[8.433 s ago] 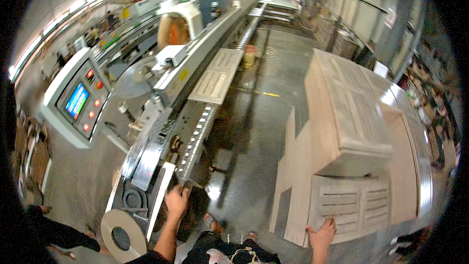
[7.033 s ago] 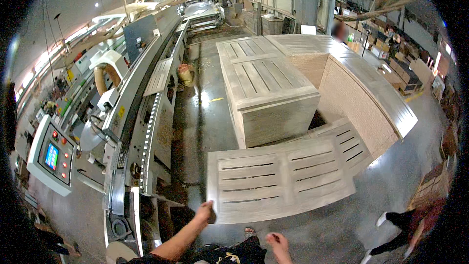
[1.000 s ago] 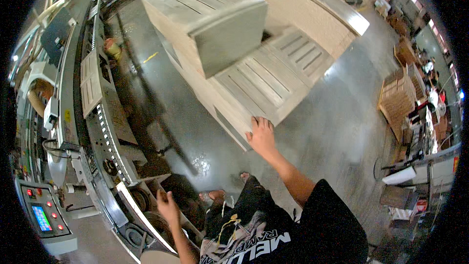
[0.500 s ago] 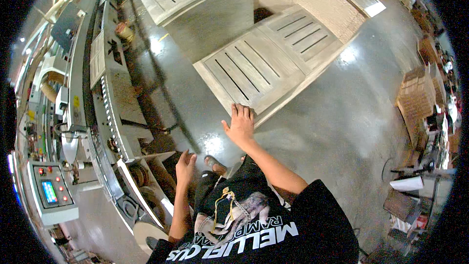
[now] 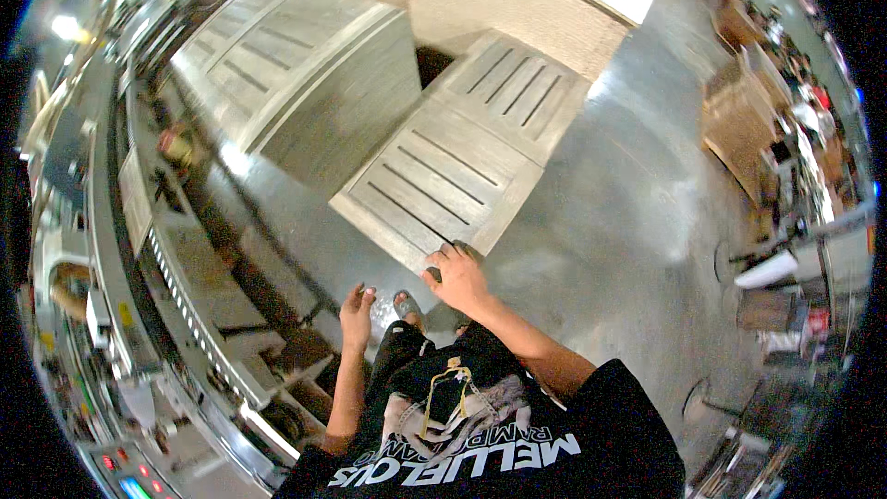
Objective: The person takes a wooden panel from a stack and feeds it into a large industrial processing machine. The person continues the process by picking up several wooden panels one at a time and feeding them into the machine.
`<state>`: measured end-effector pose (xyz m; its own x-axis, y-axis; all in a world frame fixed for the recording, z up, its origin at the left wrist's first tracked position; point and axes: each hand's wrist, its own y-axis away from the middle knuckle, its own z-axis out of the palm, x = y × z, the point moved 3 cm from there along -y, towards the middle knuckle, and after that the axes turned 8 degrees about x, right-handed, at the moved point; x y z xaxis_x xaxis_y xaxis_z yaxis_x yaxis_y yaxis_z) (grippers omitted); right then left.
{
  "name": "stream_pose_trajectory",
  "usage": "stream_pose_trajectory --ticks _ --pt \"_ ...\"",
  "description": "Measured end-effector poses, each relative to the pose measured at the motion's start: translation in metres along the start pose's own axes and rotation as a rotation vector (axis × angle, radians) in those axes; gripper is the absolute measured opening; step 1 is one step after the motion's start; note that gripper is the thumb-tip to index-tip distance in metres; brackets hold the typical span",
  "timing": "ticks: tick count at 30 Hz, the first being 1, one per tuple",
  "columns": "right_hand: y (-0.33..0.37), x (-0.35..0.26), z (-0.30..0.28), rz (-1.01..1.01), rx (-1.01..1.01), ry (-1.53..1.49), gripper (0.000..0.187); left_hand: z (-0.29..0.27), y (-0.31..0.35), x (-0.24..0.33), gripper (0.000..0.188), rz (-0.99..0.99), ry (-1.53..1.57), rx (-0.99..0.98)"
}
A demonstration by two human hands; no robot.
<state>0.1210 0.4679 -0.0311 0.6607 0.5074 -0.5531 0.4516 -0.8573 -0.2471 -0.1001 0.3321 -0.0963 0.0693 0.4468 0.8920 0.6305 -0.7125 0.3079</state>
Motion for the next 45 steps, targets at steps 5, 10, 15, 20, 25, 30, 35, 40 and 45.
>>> stream_pose_trajectory --ticks 5,10,15,20,25,30,35,40,45 --pt "-0.009 -0.008 -0.004 0.153 -0.030 0.001 0.029 0.005 -0.061 0.046 0.038 0.165 0.080 -0.046" --pt "-0.013 -0.011 -0.010 0.036 0.009 0.007 0.028 0.012 -0.080 0.100 0.030 0.341 0.028 -0.113" --pt "-0.006 0.024 -0.030 0.163 -0.084 -0.240 0.026 0.049 -0.073 0.134 0.030 0.383 -0.045 -0.154" --pt "0.040 0.094 -0.080 0.249 0.133 -0.321 0.021 0.128 -0.043 0.163 0.034 0.325 -0.024 -0.250" --pt "0.118 0.214 -0.135 0.570 0.169 -0.316 0.026 0.250 0.002 0.189 0.037 0.334 -0.051 -0.352" --pt "0.148 0.301 -0.242 0.806 0.229 -0.302 0.029 0.351 0.032 0.228 0.047 0.335 -0.011 -0.371" --pt "0.164 0.395 -0.289 0.948 0.629 -0.560 0.032 0.421 0.032 0.258 0.050 0.323 0.105 -0.447" --pt "0.086 0.433 -0.317 0.954 0.709 -0.874 0.062 0.458 0.008 0.270 0.055 0.224 0.179 -0.413" --pt "-0.050 0.438 -0.350 0.729 0.725 -0.884 0.077 0.501 -0.018 0.300 0.065 0.387 0.172 -0.307"
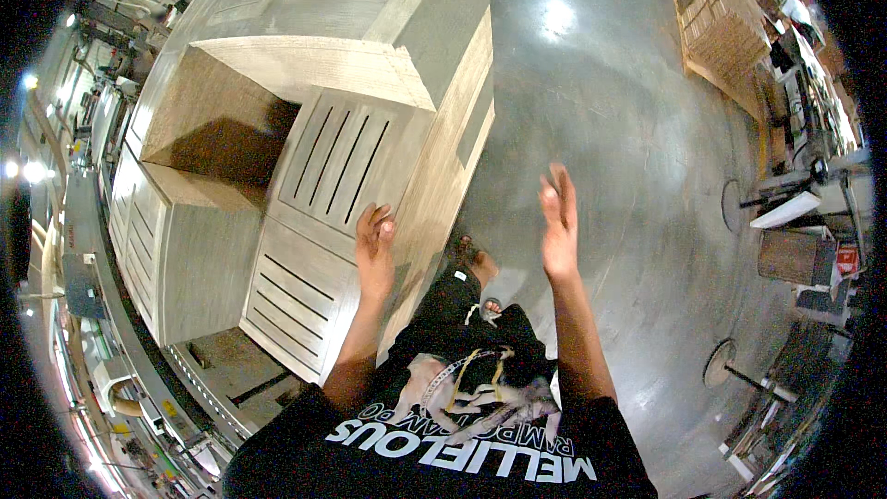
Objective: The person takes a wooden panel from a stack and feeds it into a large industrial processing machine. The person continues the process by picking up several wooden panels one at a time and feeding them into the machine.
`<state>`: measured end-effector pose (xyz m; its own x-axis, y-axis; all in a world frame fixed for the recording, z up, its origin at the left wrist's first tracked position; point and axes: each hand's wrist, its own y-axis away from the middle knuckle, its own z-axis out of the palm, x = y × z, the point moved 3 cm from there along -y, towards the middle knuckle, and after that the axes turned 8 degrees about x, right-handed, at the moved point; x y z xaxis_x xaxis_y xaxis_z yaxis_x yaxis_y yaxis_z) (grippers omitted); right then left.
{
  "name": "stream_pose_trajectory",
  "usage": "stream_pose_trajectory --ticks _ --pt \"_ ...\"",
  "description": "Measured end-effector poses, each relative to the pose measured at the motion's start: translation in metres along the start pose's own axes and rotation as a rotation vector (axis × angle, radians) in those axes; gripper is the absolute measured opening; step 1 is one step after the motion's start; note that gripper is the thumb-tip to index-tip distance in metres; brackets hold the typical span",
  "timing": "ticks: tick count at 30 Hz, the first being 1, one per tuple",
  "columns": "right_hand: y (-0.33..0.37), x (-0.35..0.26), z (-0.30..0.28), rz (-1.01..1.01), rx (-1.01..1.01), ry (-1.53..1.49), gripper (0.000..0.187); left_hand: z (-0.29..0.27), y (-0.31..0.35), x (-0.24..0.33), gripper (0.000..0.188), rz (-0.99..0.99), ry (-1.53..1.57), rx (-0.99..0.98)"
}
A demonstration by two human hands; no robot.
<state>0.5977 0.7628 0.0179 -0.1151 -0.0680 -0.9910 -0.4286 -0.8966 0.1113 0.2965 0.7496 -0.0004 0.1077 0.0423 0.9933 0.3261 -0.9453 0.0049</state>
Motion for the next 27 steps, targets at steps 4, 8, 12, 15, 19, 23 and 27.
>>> stream_pose_trajectory --ticks 4,8,12,15,19,23,27 --pt "-0.063 -0.085 0.090 -0.257 -0.143 0.002 0.079 0.040 -0.053 -0.001 0.066 -0.096 -0.012 -0.009" --pt "-0.135 -0.114 0.171 -0.590 -0.188 0.135 0.081 0.064 -0.090 0.006 0.075 -0.152 0.046 0.020" --pt "-0.174 -0.109 0.231 -0.591 -0.246 0.123 0.081 0.078 -0.111 0.026 0.079 -0.158 0.027 0.085" --pt "-0.180 -0.109 0.249 -0.685 -0.175 0.033 0.075 0.078 -0.119 0.024 0.080 -0.197 0.043 0.175" --pt "-0.191 -0.101 0.250 -0.741 -0.177 0.044 0.082 0.080 -0.121 0.012 0.084 -0.269 0.069 0.308" --pt "-0.208 -0.093 0.228 -0.816 -0.297 -0.041 0.088 0.101 -0.127 -0.010 0.079 -0.346 0.101 0.409" --pt "-0.297 -0.066 0.183 -0.875 -0.214 0.088 0.076 0.128 -0.140 -0.042 0.071 -0.359 0.299 0.456"
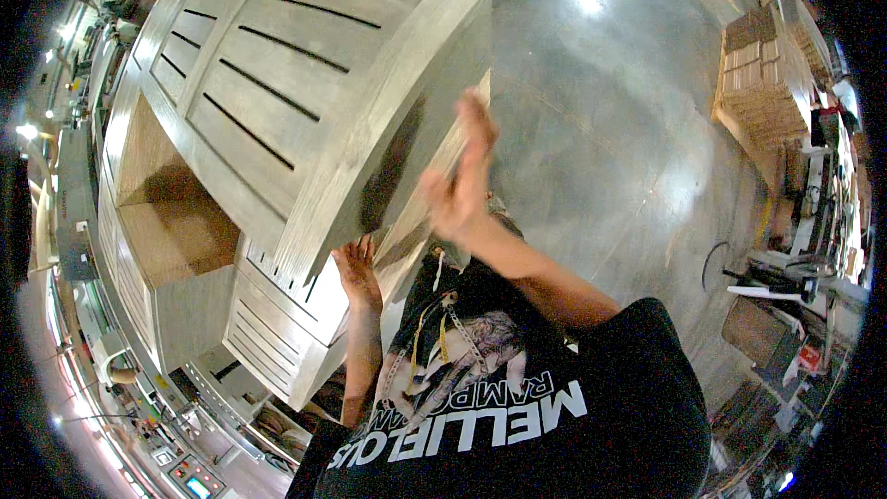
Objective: The person takes a wooden panel from a stack and feeds it into a large industrial processing machine. The person continues the process by picking up several wooden panels one at a time and feeding them into the machine.
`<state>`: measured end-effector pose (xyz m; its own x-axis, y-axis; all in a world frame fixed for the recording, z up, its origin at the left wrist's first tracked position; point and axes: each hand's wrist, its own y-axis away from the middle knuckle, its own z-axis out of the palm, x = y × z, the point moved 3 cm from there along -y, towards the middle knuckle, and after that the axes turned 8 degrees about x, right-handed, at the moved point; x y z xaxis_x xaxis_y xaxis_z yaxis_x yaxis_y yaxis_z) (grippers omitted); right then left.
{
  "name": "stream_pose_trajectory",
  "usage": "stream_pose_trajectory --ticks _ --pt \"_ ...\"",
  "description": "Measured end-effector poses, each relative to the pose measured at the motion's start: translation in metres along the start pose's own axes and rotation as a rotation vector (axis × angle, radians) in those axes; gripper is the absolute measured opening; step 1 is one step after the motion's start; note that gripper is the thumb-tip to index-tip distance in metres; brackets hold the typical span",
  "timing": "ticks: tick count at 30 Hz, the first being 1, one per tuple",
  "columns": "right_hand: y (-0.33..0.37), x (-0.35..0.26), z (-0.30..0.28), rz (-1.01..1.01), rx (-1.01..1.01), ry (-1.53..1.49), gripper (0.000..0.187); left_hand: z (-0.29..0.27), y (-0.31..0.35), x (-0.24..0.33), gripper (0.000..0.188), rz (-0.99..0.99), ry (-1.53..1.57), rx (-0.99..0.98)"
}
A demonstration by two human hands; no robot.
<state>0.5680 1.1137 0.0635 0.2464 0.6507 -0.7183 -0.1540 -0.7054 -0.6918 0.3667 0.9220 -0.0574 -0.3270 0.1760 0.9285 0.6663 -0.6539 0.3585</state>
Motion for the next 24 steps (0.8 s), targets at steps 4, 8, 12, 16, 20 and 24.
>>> stream_pose_trajectory --ticks 4,8,12,16,20,24 --pt "-0.035 0.137 -0.016 0.625 0.021 -0.088 0.068 0.038 -0.007 -0.011 0.062 -0.085 0.050 0.115" --pt "-0.028 0.242 -0.002 0.933 -0.124 -0.274 0.071 0.055 -0.002 -0.025 0.055 -0.144 0.136 0.287" --pt "-0.039 0.249 -0.007 0.924 -0.238 -0.232 0.070 0.065 0.007 -0.032 0.055 -0.123 0.072 0.344" --pt "-0.031 0.261 -0.003 0.988 -0.210 -0.216 0.069 0.093 0.018 -0.009 0.067 -0.203 0.134 0.372" --pt "-0.031 0.266 -0.008 0.789 -0.281 -0.157 0.070 0.119 0.031 0.034 0.073 -0.351 0.144 0.384" --pt "-0.029 0.263 -0.002 0.745 -0.275 -0.192 0.070 0.095 0.017 0.007 0.076 -0.113 0.240 0.298"
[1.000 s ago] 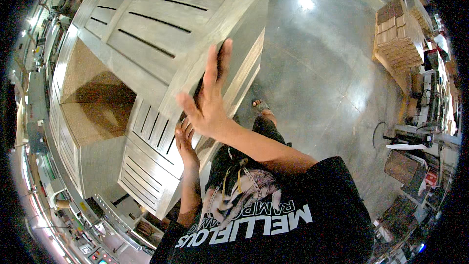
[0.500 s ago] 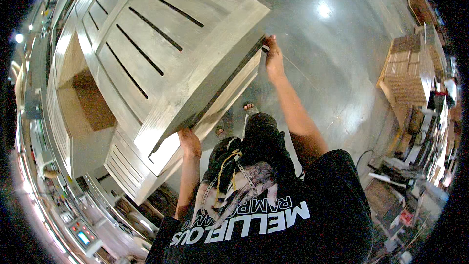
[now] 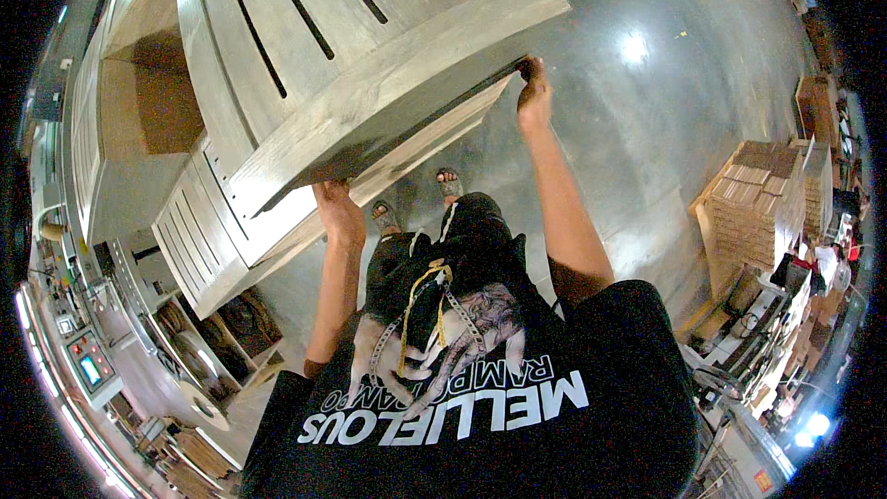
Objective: The person takes a wooden panel from a stack and feeds it into a large industrial processing machine. The person continues the process by picking up several wooden panels one at a time and feeding them into the machine.
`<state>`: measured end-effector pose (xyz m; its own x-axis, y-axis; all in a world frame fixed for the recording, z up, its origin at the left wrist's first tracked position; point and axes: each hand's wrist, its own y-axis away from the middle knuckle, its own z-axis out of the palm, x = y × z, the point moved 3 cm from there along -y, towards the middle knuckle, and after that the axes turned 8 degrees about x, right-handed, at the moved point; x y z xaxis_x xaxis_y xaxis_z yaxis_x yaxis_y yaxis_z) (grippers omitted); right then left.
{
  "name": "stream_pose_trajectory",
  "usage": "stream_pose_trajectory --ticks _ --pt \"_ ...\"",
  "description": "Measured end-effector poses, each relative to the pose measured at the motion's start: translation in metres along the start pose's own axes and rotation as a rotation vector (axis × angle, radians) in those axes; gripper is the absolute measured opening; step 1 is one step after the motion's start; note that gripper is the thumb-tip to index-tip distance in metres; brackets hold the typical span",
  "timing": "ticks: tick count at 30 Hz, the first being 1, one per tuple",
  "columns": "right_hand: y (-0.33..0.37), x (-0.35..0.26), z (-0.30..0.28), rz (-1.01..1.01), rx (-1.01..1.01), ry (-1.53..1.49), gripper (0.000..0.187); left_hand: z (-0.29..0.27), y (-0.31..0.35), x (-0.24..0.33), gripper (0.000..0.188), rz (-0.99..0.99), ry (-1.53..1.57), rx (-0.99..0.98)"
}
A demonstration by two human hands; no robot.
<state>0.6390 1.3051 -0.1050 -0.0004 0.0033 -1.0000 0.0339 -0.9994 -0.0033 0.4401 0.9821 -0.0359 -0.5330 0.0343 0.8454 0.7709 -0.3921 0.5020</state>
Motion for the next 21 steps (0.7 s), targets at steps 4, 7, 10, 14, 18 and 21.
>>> stream_pose_trajectory --ticks 4,7,10,14,18,21 --pt "-0.004 0.013 -0.010 -0.181 -0.014 0.078 0.065 -0.004 0.003 -0.026 0.081 -0.165 -0.087 0.179" --pt "-0.007 0.013 0.000 -0.102 -0.048 -0.014 0.063 0.000 0.009 -0.017 0.082 -0.078 -0.073 0.087" --pt "-0.002 0.018 0.000 -0.090 -0.041 -0.099 0.059 0.010 0.017 -0.014 0.087 0.009 -0.071 0.098" --pt "-0.007 0.028 -0.001 0.004 0.034 -0.114 0.050 0.000 0.004 -0.019 0.095 0.054 -0.032 0.021" --pt "0.001 0.039 -0.009 0.075 0.117 -0.153 0.045 0.000 0.011 -0.010 0.097 0.062 0.023 -0.070" --pt "0.019 0.038 -0.008 0.093 0.139 -0.248 0.046 -0.021 0.003 -0.024 0.099 -0.046 -0.012 -0.043"
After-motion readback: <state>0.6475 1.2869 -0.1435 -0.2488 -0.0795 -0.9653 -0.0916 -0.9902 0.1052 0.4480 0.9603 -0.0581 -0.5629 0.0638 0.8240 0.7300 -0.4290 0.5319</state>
